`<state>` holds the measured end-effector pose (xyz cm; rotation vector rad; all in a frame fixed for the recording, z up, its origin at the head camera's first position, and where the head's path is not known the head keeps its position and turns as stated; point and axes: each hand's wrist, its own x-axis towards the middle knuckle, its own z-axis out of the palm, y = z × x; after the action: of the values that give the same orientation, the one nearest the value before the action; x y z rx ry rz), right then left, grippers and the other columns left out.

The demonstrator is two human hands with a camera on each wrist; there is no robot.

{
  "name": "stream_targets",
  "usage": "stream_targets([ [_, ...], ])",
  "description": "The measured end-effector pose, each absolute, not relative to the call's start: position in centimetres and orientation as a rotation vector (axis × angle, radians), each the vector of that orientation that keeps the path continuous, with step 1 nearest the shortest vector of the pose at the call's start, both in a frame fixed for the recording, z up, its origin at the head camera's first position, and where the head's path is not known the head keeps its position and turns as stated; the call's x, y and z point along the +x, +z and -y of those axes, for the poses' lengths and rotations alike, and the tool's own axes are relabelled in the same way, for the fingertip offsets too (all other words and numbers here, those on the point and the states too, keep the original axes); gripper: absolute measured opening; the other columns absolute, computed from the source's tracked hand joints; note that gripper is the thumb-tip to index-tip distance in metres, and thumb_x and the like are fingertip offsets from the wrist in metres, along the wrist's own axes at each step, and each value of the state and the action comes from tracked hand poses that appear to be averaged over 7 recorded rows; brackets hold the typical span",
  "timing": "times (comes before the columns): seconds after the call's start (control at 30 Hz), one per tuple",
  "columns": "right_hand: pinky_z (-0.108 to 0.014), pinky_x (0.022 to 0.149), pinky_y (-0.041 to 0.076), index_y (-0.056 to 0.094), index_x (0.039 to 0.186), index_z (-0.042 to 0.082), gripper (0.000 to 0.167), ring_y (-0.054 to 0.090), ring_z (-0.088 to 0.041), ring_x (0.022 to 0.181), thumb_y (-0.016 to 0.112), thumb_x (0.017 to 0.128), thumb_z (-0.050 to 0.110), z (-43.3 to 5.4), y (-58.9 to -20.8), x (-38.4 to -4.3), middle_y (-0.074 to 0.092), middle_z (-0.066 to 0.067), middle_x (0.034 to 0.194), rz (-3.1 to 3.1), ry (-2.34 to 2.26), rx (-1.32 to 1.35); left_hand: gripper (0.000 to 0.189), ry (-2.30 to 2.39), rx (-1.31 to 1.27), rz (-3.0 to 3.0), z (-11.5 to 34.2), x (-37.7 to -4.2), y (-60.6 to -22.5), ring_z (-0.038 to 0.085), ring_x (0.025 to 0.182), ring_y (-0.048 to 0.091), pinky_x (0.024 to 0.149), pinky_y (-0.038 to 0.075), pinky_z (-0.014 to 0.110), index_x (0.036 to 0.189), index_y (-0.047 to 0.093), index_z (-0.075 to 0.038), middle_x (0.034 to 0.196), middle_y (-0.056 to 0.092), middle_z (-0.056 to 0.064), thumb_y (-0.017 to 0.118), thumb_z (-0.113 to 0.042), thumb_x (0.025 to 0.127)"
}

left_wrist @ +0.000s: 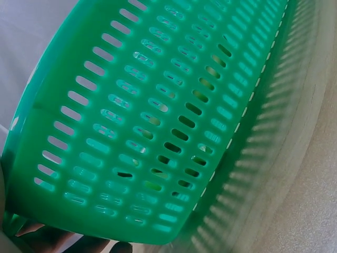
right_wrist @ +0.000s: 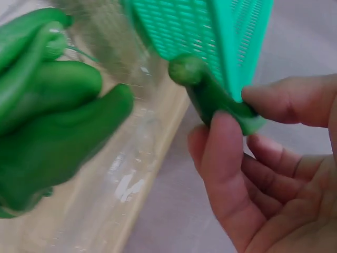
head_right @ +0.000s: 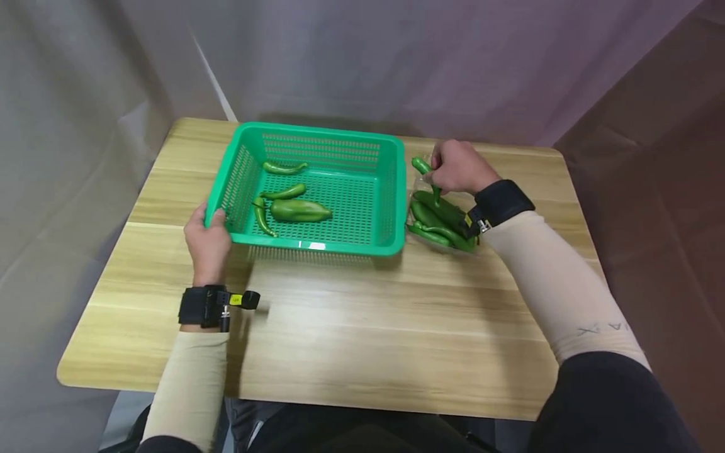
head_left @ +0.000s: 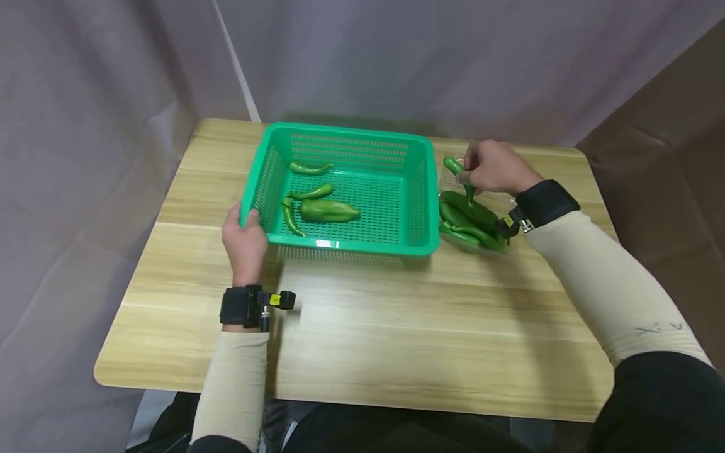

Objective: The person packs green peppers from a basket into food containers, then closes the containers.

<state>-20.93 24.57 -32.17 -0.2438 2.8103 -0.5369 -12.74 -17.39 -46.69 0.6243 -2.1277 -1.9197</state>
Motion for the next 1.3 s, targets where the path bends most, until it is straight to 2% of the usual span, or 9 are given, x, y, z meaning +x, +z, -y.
stream_targets([
  [0.2, -0.039, 0.060, 0.058, 0.056, 0.107, -0.003, 0.025, 0.067, -0.028, 0.063, 0.072, 0.095, 0.012, -24.2, -33.8, -20.1, 0.061, -0.015, 0.085, -2.750, -0.551, -0.193, 0.046, -1.934, 0.633, 2.112, 18.0, -12.7, -46.9, 0.029, 0.136, 0.058, 0.116, 0.052, 0.041, 0.154, 0.048, -0.007, 0.152, 0.057, 0.016, 0.049, -0.015, 0.109],
  [0.33, -0.043, 0.064, 0.061, 0.059, 0.114, -0.005, 0.031, 0.067, -0.028, 0.062, 0.075, 0.094, 0.013, -23.6, -34.7, -19.7, 0.065, -0.023, 0.099, -2.654, -0.466, -0.202, 0.046, -1.949, 0.646, 2.087, 18.3, -12.6, -46.9, 0.028, 0.137, 0.058, 0.116, 0.051, 0.040, 0.154, 0.048, -0.007, 0.152, 0.057, 0.016, 0.049, -0.014, 0.109],
  [0.43, -0.040, 0.062, 0.059, 0.063, 0.114, -0.006, 0.031, 0.065, -0.025, 0.062, 0.076, 0.094, 0.013, -23.2, -35.4, -19.5, 0.064, -0.026, 0.112, -2.629, -0.400, -0.247, 0.046, -1.953, 0.653, 2.077, 18.5, -12.5, -47.0, 0.028, 0.137, 0.058, 0.117, 0.051, 0.039, 0.154, 0.049, -0.007, 0.152, 0.058, 0.016, 0.049, -0.014, 0.109],
  [0.47, -0.039, 0.061, 0.058, 0.065, 0.113, -0.006, 0.030, 0.065, -0.025, 0.062, 0.077, 0.093, 0.013, -23.1, -35.6, -19.5, 0.064, -0.026, 0.112, -2.632, -0.386, -0.262, 0.045, -1.948, 0.655, 2.075, 18.5, -12.5, -47.0, 0.028, 0.136, 0.058, 0.117, 0.051, 0.040, 0.154, 0.049, -0.006, 0.151, 0.058, 0.016, 0.049, -0.014, 0.109],
  [0.57, -0.041, 0.067, 0.056, 0.069, 0.109, -0.005, 0.026, 0.066, -0.029, 0.074, 0.079, 0.091, 0.011, -23.0, -35.9, -19.6, 0.068, -0.026, 0.111, -2.661, -0.321, -0.343, 0.045, -1.937, 0.654, 2.077, 18.7, -12.4, -47.1, 0.028, 0.136, 0.058, 0.117, 0.051, 0.040, 0.153, 0.050, -0.005, 0.150, 0.059, 0.017, 0.049, -0.013, 0.109],
  [0.73, -0.054, 0.084, 0.059, 0.074, 0.104, -0.004, 0.022, 0.070, -0.039, 0.098, 0.081, 0.086, 0.007, -22.7, -35.8, -19.7, 0.074, -0.025, 0.110, -2.696, -0.233, -0.483, 0.045, -1.917, 0.650, 2.082, 18.9, -12.3, -47.0, 0.029, 0.135, 0.059, 0.116, 0.052, 0.041, 0.152, 0.051, -0.004, 0.149, 0.060, 0.018, 0.050, -0.013, 0.109],
  [0.87, -0.055, 0.086, 0.060, 0.076, 0.100, -0.003, 0.017, 0.071, -0.039, 0.099, 0.075, 0.083, -0.001, -22.4, -35.9, -19.8, 0.076, -0.023, 0.106, -2.699, -0.223, -0.557, 0.045, -1.911, 0.658, 2.078, 19.0, -12.1, -46.8, 0.029, 0.135, 0.058, 0.116, 0.051, 0.041, 0.152, 0.050, -0.004, 0.149, 0.059, 0.018, 0.049, -0.014, 0.109],
  [1.03, -0.053, 0.083, 0.062, 0.078, 0.099, -0.002, 0.031, 0.072, -0.038, 0.096, 0.060, 0.075, -0.008, -22.5, -36.5, -19.5, 0.078, -0.021, 0.101, -2.701, -0.181, -0.600, 0.045, -1.933, 0.667, 2.074, 19.0, -11.9, -46.6, 0.028, 0.136, 0.058, 0.117, 0.051, 0.039, 0.153, 0.049, -0.004, 0.151, 0.058, 0.018, 0.049, -0.013, 0.109],
  [1.3, -0.052, 0.085, 0.063, 0.081, 0.087, 0.003, 0.031, 0.074, -0.035, 0.094, 0.056, 0.076, -0.012, -22.6, -37.3, -19.1, 0.080, -0.015, 0.095, -2.774, -0.174, -0.673, 0.045, -1.918, 0.661, 2.086, 19.0, -11.9, -46.5, 0.029, 0.137, 0.057, 0.117, 0.051, 0.040, 0.153, 0.049, -0.005, 0.151, 0.058, 0.018, 0.050, -0.013, 0.109],
])
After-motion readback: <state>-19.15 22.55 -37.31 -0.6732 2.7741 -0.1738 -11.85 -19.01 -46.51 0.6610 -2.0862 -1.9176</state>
